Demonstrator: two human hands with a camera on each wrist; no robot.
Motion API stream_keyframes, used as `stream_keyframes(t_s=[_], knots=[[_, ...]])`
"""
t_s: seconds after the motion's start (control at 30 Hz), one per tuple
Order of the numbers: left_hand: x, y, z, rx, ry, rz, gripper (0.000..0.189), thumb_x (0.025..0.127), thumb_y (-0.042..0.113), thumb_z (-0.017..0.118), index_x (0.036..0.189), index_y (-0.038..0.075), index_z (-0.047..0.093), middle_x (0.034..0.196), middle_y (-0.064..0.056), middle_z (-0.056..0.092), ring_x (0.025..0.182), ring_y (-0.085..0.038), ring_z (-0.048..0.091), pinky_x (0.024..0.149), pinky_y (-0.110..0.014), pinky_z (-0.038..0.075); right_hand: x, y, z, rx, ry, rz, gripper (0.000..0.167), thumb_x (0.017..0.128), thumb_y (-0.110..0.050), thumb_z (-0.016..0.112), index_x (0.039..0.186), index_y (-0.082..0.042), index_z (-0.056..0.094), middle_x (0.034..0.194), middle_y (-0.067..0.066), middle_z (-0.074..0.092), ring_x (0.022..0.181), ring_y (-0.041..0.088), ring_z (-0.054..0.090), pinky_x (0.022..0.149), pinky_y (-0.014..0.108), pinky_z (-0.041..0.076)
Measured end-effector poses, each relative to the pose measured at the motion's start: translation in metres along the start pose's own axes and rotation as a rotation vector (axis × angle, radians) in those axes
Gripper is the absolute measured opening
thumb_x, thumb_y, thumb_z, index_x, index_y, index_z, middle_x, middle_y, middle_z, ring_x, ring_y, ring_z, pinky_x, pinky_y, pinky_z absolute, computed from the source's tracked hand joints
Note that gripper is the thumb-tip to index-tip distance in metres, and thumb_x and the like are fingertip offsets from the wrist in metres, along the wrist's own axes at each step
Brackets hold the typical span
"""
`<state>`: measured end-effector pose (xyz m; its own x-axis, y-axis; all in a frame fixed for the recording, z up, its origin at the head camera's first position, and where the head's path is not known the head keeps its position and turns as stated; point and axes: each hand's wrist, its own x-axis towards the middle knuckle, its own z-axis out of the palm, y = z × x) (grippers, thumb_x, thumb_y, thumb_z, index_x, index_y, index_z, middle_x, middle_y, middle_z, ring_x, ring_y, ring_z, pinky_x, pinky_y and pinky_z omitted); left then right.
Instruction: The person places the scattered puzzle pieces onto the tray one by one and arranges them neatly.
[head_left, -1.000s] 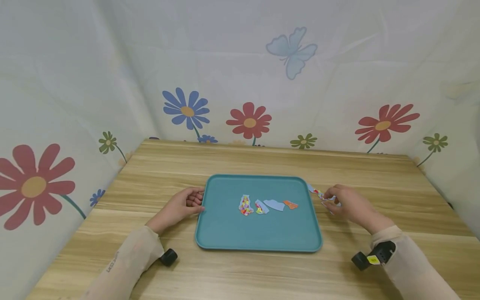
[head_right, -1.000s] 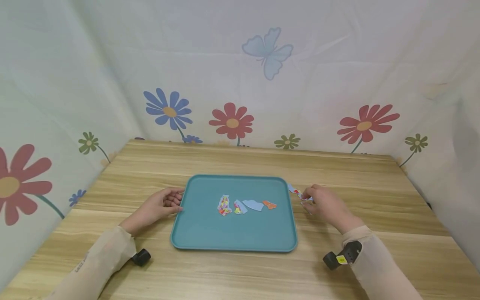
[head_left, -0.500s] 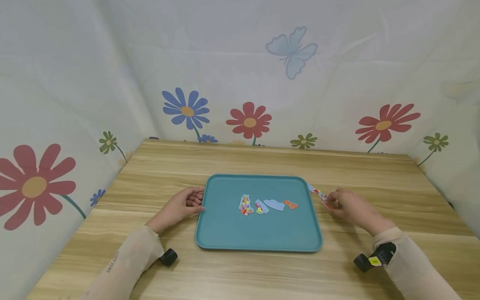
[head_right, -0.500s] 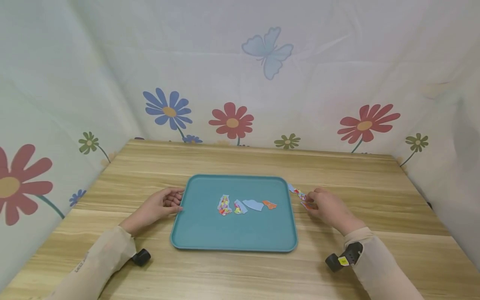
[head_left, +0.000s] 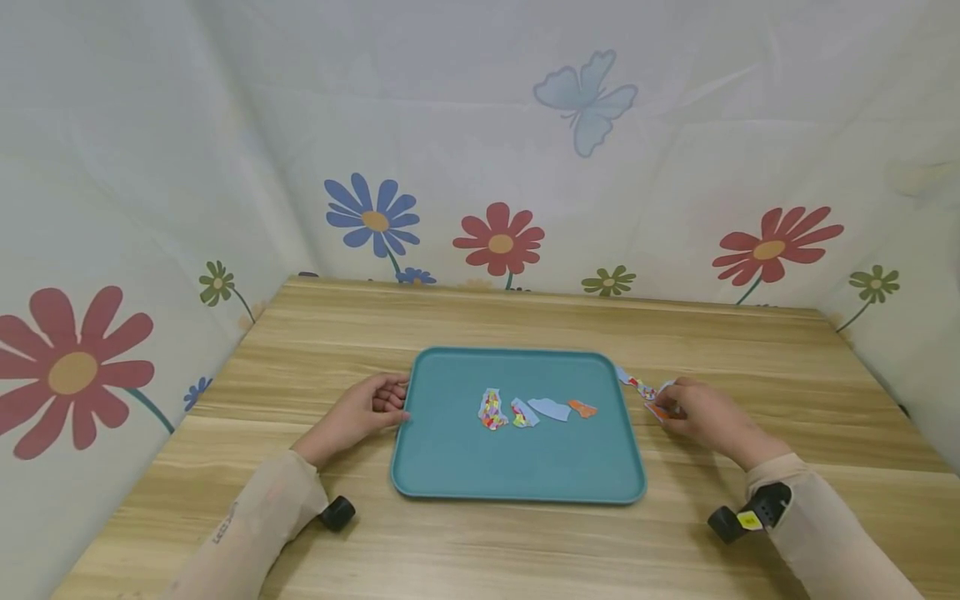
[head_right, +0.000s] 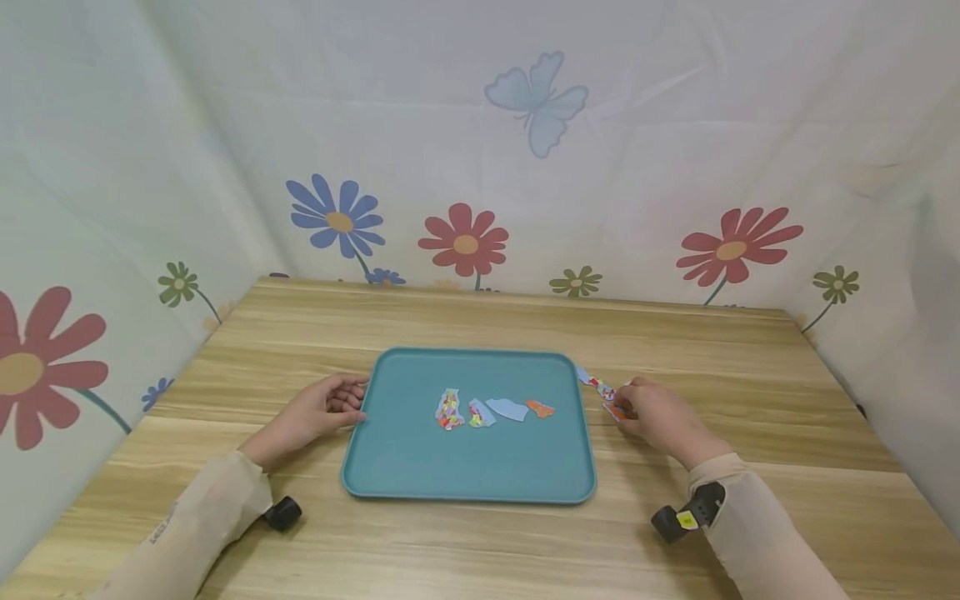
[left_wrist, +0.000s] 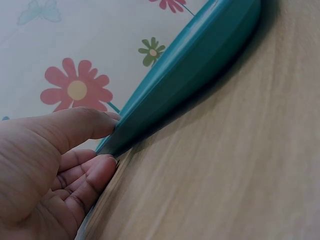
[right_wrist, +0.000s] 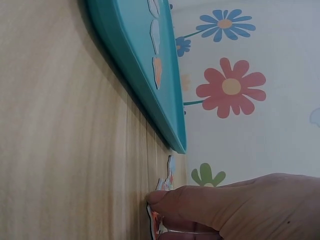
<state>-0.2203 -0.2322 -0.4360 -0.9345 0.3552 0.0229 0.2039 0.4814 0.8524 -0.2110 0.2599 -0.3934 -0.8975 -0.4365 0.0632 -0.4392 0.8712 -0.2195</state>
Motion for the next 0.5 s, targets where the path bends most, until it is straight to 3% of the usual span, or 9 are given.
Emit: stream_keyframes(t_s=[0.5], knots=[[-0.0003,-0.0004,-0.0009,0.005,-0.003,0.0,0.061,0.086,0.011,0.072,0.137,-0.006,0.045,0.116,-0.018,0.058,0.099,-0.023,0.058,0.08,-0.016,0.051,0.0002,0.0,-0.0002,-0.004,-0.009,0.029,0.018,0.076,-0.009,0.077,0.09,-0.003,0.068,0.076,0.001,0.058,0.069,0.012,0.052,0.061,0.028,0.044]])
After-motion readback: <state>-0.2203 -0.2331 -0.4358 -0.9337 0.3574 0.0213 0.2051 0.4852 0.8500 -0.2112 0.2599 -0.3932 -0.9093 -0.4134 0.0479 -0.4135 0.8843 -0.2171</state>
